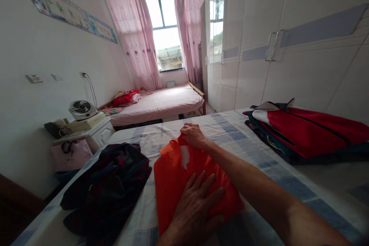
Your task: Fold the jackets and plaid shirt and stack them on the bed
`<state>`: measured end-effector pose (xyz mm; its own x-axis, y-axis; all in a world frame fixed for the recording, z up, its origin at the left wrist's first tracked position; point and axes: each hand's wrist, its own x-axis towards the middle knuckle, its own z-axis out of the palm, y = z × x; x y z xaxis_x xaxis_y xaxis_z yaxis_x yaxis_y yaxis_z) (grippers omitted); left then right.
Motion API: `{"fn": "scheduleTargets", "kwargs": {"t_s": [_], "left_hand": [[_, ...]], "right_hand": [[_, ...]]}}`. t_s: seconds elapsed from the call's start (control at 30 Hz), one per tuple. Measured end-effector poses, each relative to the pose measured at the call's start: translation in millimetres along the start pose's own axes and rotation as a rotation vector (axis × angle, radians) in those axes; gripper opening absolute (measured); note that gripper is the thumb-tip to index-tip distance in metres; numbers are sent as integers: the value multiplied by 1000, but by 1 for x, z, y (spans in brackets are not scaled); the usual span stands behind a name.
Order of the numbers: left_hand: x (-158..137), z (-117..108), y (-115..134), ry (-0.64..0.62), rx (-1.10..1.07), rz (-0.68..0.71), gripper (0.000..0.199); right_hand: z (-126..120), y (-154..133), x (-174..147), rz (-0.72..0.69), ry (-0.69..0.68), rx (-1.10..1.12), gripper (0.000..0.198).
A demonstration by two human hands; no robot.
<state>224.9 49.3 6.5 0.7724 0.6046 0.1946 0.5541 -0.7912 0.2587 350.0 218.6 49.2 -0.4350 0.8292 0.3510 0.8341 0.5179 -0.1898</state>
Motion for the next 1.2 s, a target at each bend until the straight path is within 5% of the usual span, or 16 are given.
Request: {"fn": "scheduleTargets", "kwargs": {"t_s": [0.17, 0.37, 0.5, 0.6, 0.73, 0.9, 1.07, 1.2], "left_hand": [[2, -1, -5, -20, -4, 22, 57], [0, 3, -6, 23, -49, 35, 56], [0, -2, -1, 72, -95, 29, 55], [0, -4, 1, 63, -113, 1, 56], [0, -1, 0, 25, -109, -21, 56], [0, 1, -1, 35, -64, -16, 57], [1, 2, -2, 102, 2, 21, 54], [3, 4, -1, 148, 67, 84, 62]], "right_hand": [[19, -2, 11, 72, -14, -11, 22], [-12, -22, -24, 94, 215, 53, 32], [3, -27, -49, -66, -45, 111, 31], [27, -19, -47, -57, -204, 112, 35], [42, -5, -28, 53, -255, 155, 42], [31, -3, -21, 105, -159, 194, 42], [3, -14, -68, 108, 120, 220, 45], [2, -21, -120, 50, 0, 239, 48]]}}
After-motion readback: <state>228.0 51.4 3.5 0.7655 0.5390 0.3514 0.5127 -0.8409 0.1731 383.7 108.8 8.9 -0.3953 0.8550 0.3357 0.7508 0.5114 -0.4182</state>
